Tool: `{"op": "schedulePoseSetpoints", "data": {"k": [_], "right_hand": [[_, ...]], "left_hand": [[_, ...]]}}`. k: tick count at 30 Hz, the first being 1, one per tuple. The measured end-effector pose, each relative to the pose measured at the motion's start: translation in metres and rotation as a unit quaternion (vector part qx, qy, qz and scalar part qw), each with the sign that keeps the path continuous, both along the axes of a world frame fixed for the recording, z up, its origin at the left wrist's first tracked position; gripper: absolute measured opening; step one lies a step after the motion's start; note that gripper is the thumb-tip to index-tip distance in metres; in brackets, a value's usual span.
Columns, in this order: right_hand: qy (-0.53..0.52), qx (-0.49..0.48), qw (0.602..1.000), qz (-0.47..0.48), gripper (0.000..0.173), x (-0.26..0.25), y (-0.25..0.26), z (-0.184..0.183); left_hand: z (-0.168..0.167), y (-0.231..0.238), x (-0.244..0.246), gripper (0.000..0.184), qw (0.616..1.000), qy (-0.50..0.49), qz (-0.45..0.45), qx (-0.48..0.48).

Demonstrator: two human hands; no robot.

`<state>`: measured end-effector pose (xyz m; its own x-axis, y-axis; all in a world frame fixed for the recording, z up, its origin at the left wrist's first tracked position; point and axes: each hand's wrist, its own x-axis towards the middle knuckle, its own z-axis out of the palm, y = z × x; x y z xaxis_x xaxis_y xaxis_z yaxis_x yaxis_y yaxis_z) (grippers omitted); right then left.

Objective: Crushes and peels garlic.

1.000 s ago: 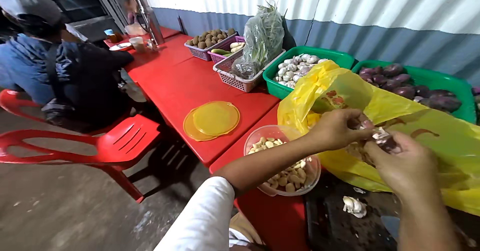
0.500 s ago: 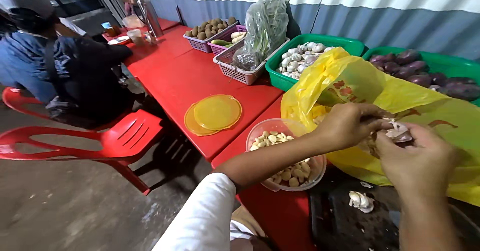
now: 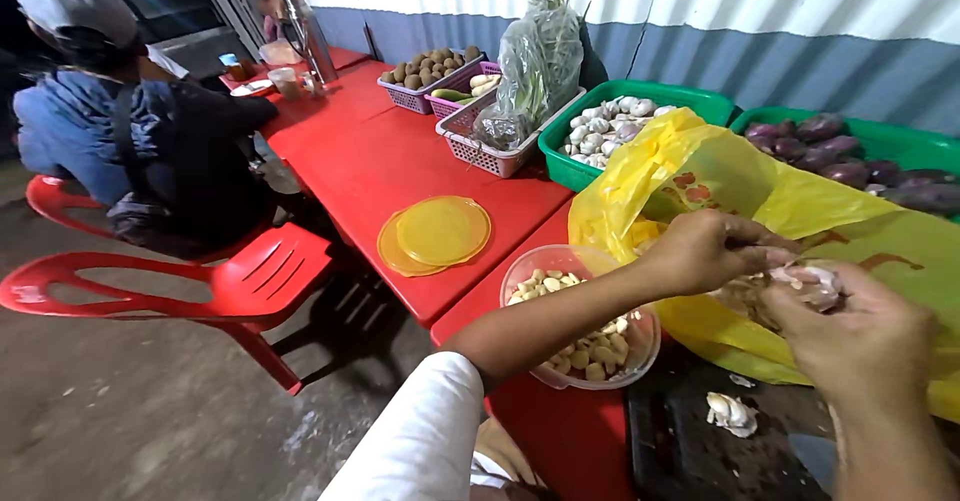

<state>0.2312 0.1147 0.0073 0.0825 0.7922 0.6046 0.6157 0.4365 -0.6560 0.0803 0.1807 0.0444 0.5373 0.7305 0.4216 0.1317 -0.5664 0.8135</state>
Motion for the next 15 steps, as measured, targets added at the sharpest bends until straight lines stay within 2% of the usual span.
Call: {"op": "schedulePoseSetpoints", "data": {"k": [3,6,9,12,15], "right_hand": [[0.006,0.035,0.998,0.043,0.028,-0.018,-0.01,0.015],[0.073,0.033,0.996,0.034,0.029,0.002,-0.005,0.019],[0.148,-0.025,0.989,-0.005,0.024,0.033,0.007,0.007],[0.156,-0.113,0.98,-0.048,0.031,0.031,0.004,0.011],[0.165,-0.135,0.976,-0.047,0.03,0.023,0.0,0.017]], "left_hand": [[-0.009,0.007,0.004,0.014,1.0,0.022,-0.018,-0.005],[-0.002,0.012,0.007,0.017,0.997,-0.029,-0.052,-0.058],[0.013,0.013,0.008,0.021,0.995,0.018,-0.052,-0.083],[0.016,0.007,0.013,0.018,0.99,0.068,-0.074,-0.104],[0.017,0.0,0.007,0.014,0.989,0.092,-0.093,-0.069]]}}
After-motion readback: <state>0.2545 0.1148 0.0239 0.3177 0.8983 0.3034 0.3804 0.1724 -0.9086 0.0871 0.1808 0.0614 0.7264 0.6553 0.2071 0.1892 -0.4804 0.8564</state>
